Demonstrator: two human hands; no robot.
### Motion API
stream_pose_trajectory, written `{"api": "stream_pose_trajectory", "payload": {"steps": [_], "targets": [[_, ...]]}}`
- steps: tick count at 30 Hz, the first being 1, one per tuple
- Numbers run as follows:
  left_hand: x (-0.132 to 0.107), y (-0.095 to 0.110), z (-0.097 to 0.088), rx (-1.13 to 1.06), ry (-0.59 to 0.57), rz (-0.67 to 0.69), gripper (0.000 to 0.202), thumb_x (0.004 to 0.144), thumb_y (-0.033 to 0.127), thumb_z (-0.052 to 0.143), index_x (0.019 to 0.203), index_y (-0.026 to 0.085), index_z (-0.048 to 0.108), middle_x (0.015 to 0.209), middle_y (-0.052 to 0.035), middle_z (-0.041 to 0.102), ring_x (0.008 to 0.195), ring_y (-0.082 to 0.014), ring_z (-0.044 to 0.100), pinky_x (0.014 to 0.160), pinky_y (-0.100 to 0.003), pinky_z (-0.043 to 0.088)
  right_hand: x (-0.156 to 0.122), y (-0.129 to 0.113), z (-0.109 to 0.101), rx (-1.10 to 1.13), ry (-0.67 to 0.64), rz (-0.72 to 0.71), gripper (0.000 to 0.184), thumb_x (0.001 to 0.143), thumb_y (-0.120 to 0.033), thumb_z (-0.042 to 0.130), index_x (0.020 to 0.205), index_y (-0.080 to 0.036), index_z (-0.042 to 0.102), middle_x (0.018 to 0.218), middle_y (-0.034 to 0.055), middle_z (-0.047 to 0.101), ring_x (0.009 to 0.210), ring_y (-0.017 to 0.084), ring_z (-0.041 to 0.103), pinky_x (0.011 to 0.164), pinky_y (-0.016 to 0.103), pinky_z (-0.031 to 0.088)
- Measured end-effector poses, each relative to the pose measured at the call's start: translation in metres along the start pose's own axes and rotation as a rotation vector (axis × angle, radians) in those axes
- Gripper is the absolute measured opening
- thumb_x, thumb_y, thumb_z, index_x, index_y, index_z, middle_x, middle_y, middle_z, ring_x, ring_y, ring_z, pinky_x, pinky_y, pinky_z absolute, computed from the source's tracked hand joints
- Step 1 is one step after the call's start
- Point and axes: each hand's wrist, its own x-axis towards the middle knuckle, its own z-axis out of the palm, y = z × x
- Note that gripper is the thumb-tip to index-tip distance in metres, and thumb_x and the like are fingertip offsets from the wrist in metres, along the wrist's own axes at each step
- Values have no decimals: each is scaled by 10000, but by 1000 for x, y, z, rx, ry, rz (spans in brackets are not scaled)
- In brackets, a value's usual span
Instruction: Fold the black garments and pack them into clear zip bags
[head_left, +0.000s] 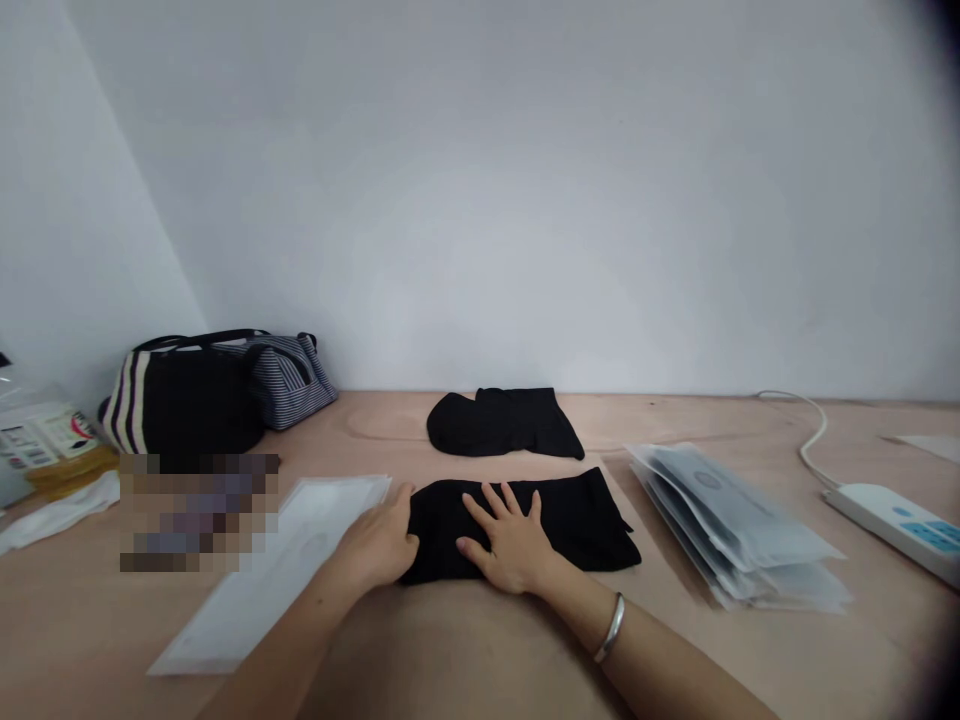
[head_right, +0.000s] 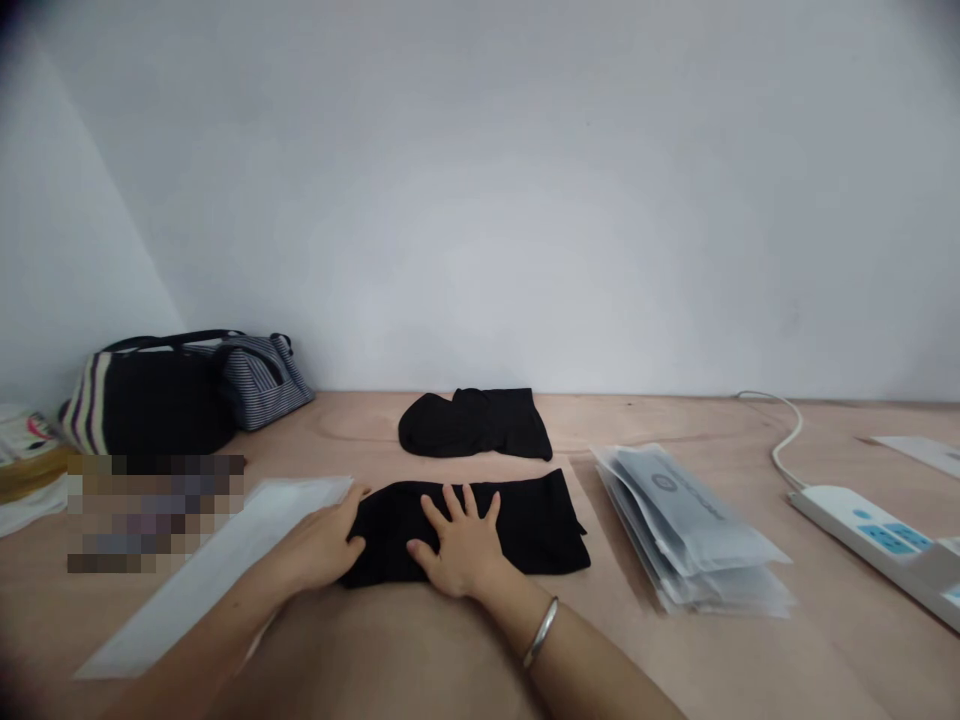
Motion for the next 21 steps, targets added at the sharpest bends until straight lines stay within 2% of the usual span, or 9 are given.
{"api": "stream_pose_trajectory", "payload": {"steps": [3,5,7,9,11,14,17,19,21], "targets": [[1,-11,-7,-159,-2,46,517,656,130,464,1164,182,382,998,-88,611,876,-231,593,726,-303,436,1,-3,1,3,3,-4,633,775,-683,192,1329,-377,215,1439,57,120,1288,348,35,877,681,-60],[5,-13,-8,-292,60,68,491,627,109,471,1106,203,416,929,-54,613,826,-216,601,703,-301,445,1,-4,-2,31,-7,-15,626,778,-674,220,1328,-373,224,1436,63,142,1288,347,45,880,681,-54],[8,-8,-7,-421,197,73,481,613,104,492,1079,207,433,866,-24,593,751,-190,605,673,-294,461,-2,0,-9,97,-3,-47,610,801,-629,258,1338,-341,220,1423,72,192,1287,319,110,926,648,26],[10,3,-3,-608,383,83,488,606,126,533,1078,202,437,869,-13,559,690,-160,603,642,-285,483,-8,11,-20,140,102,-47,556,836,-523,310,1328,-266,280,1384,97,277,1256,271,235,974,538,168],[11,20,3,-854,532,125,514,608,151,569,1098,196,423,923,-23,532,694,-142,604,641,-281,505,-19,29,-34,84,296,44,473,832,-394,383,1256,-186,400,1297,131,381,1182,247,348,950,430,282],[11,50,16,-1095,590,237,486,645,167,582,1107,181,431,997,-57,532,792,-149,605,705,-295,519,-37,62,-50,-105,450,325,436,756,-305,491,1158,-136,478,1139,163,479,1082,302,414,859,433,352],[11,77,26,-999,591,343,261,708,169,548,969,172,562,1083,-84,535,869,-173,596,767,-334,510,-52,91,-55,-137,358,536,562,682,-321,569,1188,-116,434,1102,180,481,1039,339,442,781,435,390],[12,90,31,-827,596,441,195,752,149,497,896,185,622,1111,-72,549,956,-191,568,843,-365,472,-58,104,-53,-50,297,556,637,649,-314,595,1212,-96,393,1125,188,468,1037,314,463,782,399,400],[11,97,36,-612,558,540,249,785,136,451,930,209,640,1132,-54,560,1089,-209,485,932,-393,394,-59,113,-50,64,283,539,684,620,-288,613,1225,-83,368,1149,189,464,1049,286,474,808,368,396]]}}
